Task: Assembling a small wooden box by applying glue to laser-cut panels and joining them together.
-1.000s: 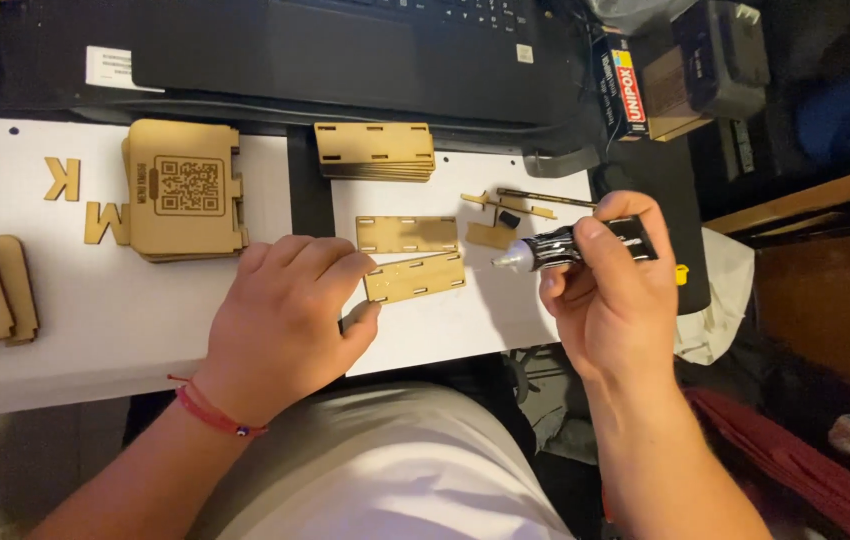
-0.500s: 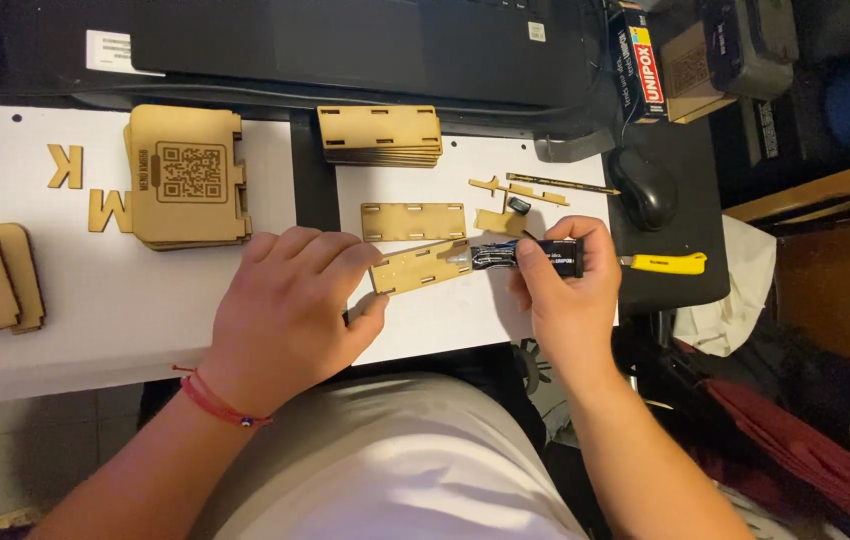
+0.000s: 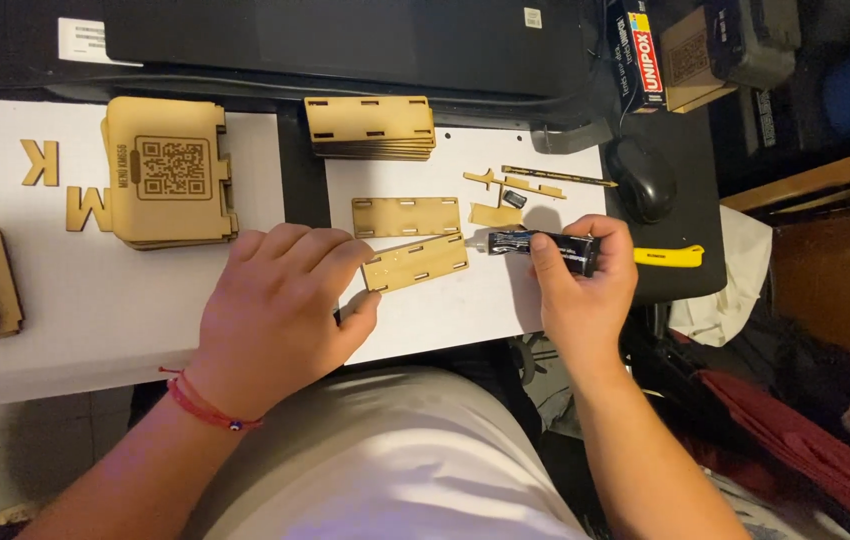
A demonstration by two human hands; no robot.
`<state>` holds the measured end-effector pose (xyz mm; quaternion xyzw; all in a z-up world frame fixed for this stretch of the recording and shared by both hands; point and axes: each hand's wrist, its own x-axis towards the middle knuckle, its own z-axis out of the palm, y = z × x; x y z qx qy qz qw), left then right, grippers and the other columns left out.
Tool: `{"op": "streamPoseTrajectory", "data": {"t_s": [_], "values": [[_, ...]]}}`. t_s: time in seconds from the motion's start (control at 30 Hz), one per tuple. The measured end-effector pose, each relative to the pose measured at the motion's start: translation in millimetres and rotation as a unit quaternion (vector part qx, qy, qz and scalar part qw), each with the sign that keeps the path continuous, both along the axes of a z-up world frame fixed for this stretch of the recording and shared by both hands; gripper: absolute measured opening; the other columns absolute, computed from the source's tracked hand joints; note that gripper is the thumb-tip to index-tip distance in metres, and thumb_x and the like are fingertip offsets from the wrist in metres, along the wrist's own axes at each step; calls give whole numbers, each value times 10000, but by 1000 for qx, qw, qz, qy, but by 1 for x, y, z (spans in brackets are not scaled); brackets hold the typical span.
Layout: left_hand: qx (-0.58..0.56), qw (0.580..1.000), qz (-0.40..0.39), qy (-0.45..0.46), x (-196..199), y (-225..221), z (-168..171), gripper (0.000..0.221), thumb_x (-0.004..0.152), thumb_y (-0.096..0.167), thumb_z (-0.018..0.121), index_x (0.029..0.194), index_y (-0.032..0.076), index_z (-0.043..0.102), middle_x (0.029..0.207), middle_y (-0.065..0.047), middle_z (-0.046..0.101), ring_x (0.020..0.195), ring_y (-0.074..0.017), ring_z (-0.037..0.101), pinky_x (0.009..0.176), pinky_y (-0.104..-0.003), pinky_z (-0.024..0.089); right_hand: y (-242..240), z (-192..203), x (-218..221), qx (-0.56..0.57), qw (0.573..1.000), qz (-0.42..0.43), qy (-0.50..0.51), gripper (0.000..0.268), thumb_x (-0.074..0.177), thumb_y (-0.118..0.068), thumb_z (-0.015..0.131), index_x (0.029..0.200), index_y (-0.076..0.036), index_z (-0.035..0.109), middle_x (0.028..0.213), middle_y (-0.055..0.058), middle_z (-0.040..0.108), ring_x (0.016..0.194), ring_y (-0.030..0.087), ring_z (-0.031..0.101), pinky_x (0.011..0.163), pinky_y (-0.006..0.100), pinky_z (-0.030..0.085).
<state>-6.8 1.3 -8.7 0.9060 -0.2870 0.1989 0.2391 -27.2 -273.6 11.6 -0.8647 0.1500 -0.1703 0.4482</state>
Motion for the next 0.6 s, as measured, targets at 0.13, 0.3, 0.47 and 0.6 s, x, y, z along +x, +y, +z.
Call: {"op": "streamPoseTrajectory", "data": {"t_s": [0.13, 0.3, 0.47, 0.6], "values": [[5, 1000, 3, -5, 0, 0, 0, 289, 787, 318, 733, 1033, 178, 674, 1024, 18, 705, 895, -216, 630, 727, -387, 416, -4, 2, 1, 68, 997, -25, -32, 243, 925, -78, 698, 988, -127, 469, 649, 62, 555, 527, 132, 582, 495, 246, 461], [8, 1000, 9, -14, 0, -1, -2, 302, 768, 326, 748, 1026, 185, 675, 1027, 22, 710, 893, -212, 634, 728, -383, 420, -13, 14, 1, 246, 968, -50, -17, 186, 963, -166, 620, 1031, -165, 447, 707, 177, 635, 505, 203, 558, 466, 273, 409], [8, 1000, 5, -8, 1, -1, 2, 290, 778, 321, 732, 1027, 179, 690, 1024, 14, 704, 893, -228, 631, 723, -390, 420, -12, 37, -1, 367, 929, -32, -12, 115, 947, -121, 601, 962, -150, 491, 582, 91, 488, 467, 208, 556, 433, 260, 397], [2, 1000, 8, -2, 0, -2, -1, 295, 781, 320, 732, 1036, 176, 693, 1025, 13, 707, 899, -225, 634, 727, -395, 423, -15, 50, -5, 403, 915, -2, -12, 81, 955, -132, 590, 982, -171, 524, 506, 118, 476, 460, 222, 548, 462, 270, 379]]}}
